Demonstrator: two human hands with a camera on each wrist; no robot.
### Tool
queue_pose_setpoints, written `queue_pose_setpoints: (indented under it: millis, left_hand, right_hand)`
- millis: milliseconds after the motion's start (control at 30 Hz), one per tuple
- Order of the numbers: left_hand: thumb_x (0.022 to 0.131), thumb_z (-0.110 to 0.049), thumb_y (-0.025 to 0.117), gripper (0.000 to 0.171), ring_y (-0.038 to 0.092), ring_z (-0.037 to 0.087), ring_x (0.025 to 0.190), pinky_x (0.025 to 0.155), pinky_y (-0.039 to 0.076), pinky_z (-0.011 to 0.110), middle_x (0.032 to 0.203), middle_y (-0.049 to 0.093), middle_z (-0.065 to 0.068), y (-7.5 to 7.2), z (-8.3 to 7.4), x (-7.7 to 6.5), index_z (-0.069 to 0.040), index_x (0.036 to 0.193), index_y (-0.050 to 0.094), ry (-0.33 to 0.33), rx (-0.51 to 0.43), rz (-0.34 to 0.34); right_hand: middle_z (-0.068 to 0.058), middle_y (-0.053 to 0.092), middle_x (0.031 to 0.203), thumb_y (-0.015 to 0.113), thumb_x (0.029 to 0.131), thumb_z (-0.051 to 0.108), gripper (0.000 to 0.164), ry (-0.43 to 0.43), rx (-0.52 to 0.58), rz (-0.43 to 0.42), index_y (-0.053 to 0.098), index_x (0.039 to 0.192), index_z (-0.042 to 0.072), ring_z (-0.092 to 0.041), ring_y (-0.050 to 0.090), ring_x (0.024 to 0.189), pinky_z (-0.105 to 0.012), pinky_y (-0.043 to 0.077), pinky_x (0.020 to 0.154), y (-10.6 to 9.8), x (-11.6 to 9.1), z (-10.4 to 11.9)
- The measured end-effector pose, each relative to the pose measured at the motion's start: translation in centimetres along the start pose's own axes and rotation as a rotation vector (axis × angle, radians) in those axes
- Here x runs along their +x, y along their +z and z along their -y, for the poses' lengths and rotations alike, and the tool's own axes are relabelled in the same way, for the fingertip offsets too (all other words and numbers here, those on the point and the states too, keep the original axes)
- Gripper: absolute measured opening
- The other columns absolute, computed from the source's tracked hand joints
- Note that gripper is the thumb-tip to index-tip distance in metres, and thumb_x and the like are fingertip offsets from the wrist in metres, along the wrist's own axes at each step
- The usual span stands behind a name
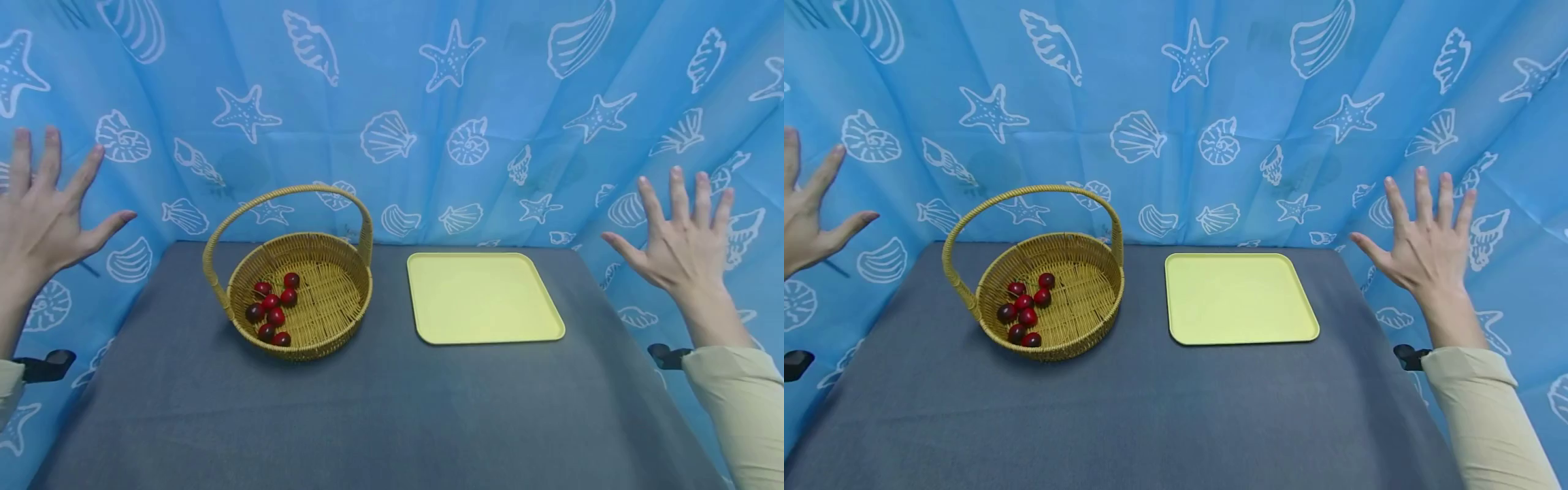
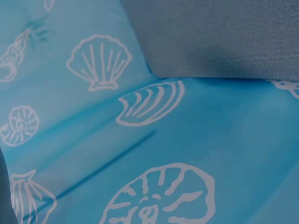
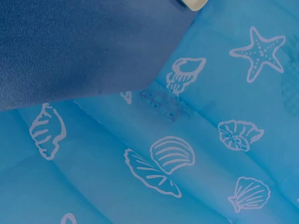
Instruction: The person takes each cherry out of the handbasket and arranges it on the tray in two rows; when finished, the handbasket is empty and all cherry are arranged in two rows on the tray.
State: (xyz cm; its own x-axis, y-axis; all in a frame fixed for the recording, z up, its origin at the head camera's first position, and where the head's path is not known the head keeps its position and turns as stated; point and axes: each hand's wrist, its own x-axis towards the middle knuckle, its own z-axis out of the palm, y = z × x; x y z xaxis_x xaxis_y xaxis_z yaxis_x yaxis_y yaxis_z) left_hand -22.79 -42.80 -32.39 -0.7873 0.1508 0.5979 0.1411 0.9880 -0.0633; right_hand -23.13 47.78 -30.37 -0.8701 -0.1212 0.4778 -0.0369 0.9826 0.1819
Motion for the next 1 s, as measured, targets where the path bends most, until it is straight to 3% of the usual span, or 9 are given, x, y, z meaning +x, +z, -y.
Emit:
queue_pose_setpoints:
  millis: [233, 400, 567, 667, 767, 933, 967, 1000]
  left_hand:
    - [0.079, -0.108, 0.002, 0.130, 0.001, 0.046, 0.171, 0.138, 0.003, 0.075, 0.182, 0.003, 0.017, -0.3, -0.3, -0.2, -0.021, 0.174, 0.021, -0.005, -0.016, -0.012]
    - [0.082, -0.106, 0.004, 0.129, 0.010, 0.047, 0.170, 0.139, 0.001, 0.073, 0.180, 0.016, 0.024, -0.4, -0.8, -0.7, -0.017, 0.172, 0.027, -0.007, -0.048, 0.008]
    - [0.091, -0.099, 0.013, 0.123, 0.028, 0.052, 0.163, 0.139, 0.014, 0.070, 0.172, 0.035, 0.030, -0.6, -1.8, -1.4, -0.006, 0.164, 0.042, -0.023, -0.121, -0.010]
    - [0.103, -0.085, 0.028, 0.103, 0.035, 0.054, 0.158, 0.138, 0.021, 0.069, 0.167, 0.042, 0.032, -0.6, -2.6, -2.2, -0.001, 0.160, 0.047, -0.057, -0.191, -0.006]
    - [0.112, -0.059, 0.043, 0.076, 0.038, 0.056, 0.153, 0.135, 0.025, 0.071, 0.163, 0.045, 0.034, -0.8, -3.7, -2.9, 0.000, 0.158, 0.048, -0.132, -0.263, 0.040]
    - [0.112, -0.023, 0.055, 0.049, 0.050, 0.059, 0.130, 0.115, 0.040, 0.081, 0.144, 0.054, 0.040, -1.1, -5.9, -4.2, 0.005, 0.151, 0.054, -0.186, -0.383, 0.045]
    - [0.111, -0.021, 0.056, 0.047, 0.052, 0.058, 0.126, 0.112, 0.043, 0.079, 0.142, 0.055, 0.040, -1.2, -6.4, -4.5, 0.005, 0.150, 0.055, -0.198, -0.410, 0.043]
    - [0.111, -0.019, 0.058, 0.046, 0.055, 0.056, 0.123, 0.114, 0.051, 0.068, 0.140, 0.056, 0.040, -1.2, -6.8, -4.9, 0.005, 0.149, 0.056, -0.212, -0.437, 0.043]
  right_hand:
    - [-0.020, -0.001, 0.183, -0.002, 0.076, 0.109, 0.133, -0.029, 0.035, -0.027, 0.014, 0.175, 0.021, -0.052, -0.003, 0.169, -0.077, -0.006, 0.136, 0.2, 0.0, 1.1]
    - [-0.022, 0.014, 0.182, 0.012, 0.082, 0.106, 0.124, -0.087, 0.101, -0.136, 0.024, 0.173, 0.023, -0.054, 0.010, 0.168, -0.078, 0.000, 0.136, 0.5, 0.0, 2.3]
    - [-0.025, 0.025, 0.178, 0.016, 0.087, 0.102, 0.117, -0.118, 0.125, -0.180, 0.029, 0.172, 0.022, -0.054, 0.020, 0.165, -0.078, 0.009, 0.136, 0.4, 0.1, 3.9]
    - [-0.027, 0.032, 0.174, 0.021, 0.092, 0.097, 0.111, -0.149, 0.155, -0.215, 0.033, 0.170, 0.019, -0.055, 0.028, 0.161, -0.079, 0.018, 0.134, 0.5, 0.2, 5.1]
    - [-0.030, 0.039, 0.169, 0.029, 0.096, 0.090, 0.103, -0.196, 0.209, -0.271, 0.039, 0.167, 0.016, -0.058, 0.036, 0.154, -0.080, 0.027, 0.128, 0.8, 0.2, 6.4]
    - [-0.032, 0.044, 0.163, 0.036, 0.099, 0.084, 0.098, -0.250, 0.325, -0.286, 0.043, 0.164, 0.010, -0.061, 0.043, 0.144, -0.083, 0.039, 0.112, 0.9, 0.2, 9.1]
    - [-0.033, 0.045, 0.162, 0.039, 0.100, 0.081, 0.097, -0.261, 0.352, -0.278, 0.043, 0.163, 0.009, -0.061, 0.044, 0.142, -0.083, 0.040, 0.110, 0.9, 0.2, 9.7]
    - [-0.033, 0.046, 0.161, 0.043, 0.100, 0.077, 0.094, -0.272, 0.384, -0.265, 0.043, 0.163, 0.007, -0.061, 0.045, 0.141, -0.083, 0.041, 0.107, 0.8, 0.2, 10.4]
